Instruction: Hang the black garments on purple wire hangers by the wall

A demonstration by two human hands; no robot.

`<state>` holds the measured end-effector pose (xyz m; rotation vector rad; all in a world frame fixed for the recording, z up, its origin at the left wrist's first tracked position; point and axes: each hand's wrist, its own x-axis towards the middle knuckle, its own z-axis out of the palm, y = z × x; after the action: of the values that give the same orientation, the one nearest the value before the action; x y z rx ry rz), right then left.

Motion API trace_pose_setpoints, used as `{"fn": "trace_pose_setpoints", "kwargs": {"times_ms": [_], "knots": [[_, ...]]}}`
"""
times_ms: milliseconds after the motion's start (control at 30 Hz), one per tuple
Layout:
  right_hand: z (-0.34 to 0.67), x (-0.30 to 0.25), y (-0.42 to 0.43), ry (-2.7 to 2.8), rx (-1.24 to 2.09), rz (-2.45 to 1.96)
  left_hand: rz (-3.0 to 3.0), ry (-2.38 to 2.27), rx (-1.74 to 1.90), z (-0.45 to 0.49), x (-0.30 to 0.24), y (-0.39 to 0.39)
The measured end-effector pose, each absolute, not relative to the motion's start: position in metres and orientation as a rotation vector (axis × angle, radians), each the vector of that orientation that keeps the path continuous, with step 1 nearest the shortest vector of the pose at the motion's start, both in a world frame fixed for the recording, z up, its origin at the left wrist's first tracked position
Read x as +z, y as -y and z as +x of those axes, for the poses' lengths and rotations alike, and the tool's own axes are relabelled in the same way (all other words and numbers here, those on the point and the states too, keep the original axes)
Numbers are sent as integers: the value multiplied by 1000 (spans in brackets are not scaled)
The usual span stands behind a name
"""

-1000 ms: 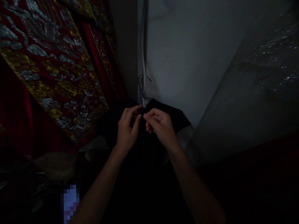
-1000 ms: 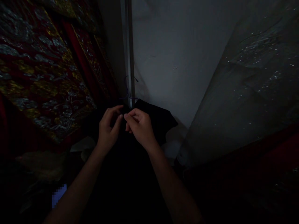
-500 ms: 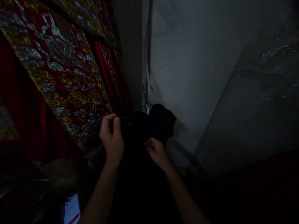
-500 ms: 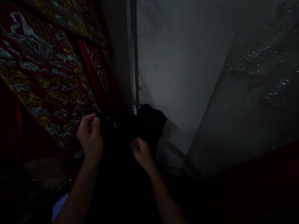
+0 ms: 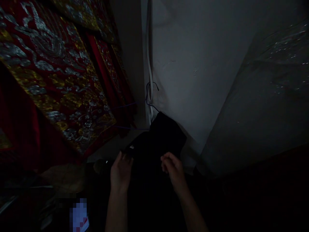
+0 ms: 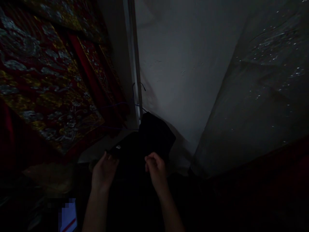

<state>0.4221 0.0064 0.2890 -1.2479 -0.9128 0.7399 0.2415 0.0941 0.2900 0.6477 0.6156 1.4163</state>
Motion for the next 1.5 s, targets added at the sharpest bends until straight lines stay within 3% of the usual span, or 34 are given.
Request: {"fn": "trace_pose_setpoints", "kwargs": {"times_ms": [267, 467, 567, 700, 800, 900, 1100, 1267, 1400, 1500], "knots": [[418, 301, 9, 1213, 705, -1234, 1091, -639, 1301, 291, 325, -32], [414, 329, -2, 1358, 780, -1126, 1555, -622, 1230, 285, 347, -63], [430, 352, -1, 1652, 831, -1201, 1625, -566, 1118, 271, 336, -77], [455, 384, -9, 1988, 838, -1213, 1769, -637, 662, 244, 300, -70], [473, 396, -32, 1898, 531, -1180, 1825, -711, 494, 222, 281, -65], [487, 390, -64, 1613, 288, -1122, 1807, -784, 555, 200, 276, -76], [503, 354, -104, 1367, 440, -1307, 1930, -868, 844, 165, 292, -112], [522, 350, -94, 1368, 288, -1363, 1902, -964, 1015, 160, 314, -131], [540, 362, -70, 1436, 102, -1351, 2027, -1046, 957, 166, 327, -141], [548, 369, -54, 1534, 85, -1305, 2042, -1106, 664, 174, 332, -149]]}}
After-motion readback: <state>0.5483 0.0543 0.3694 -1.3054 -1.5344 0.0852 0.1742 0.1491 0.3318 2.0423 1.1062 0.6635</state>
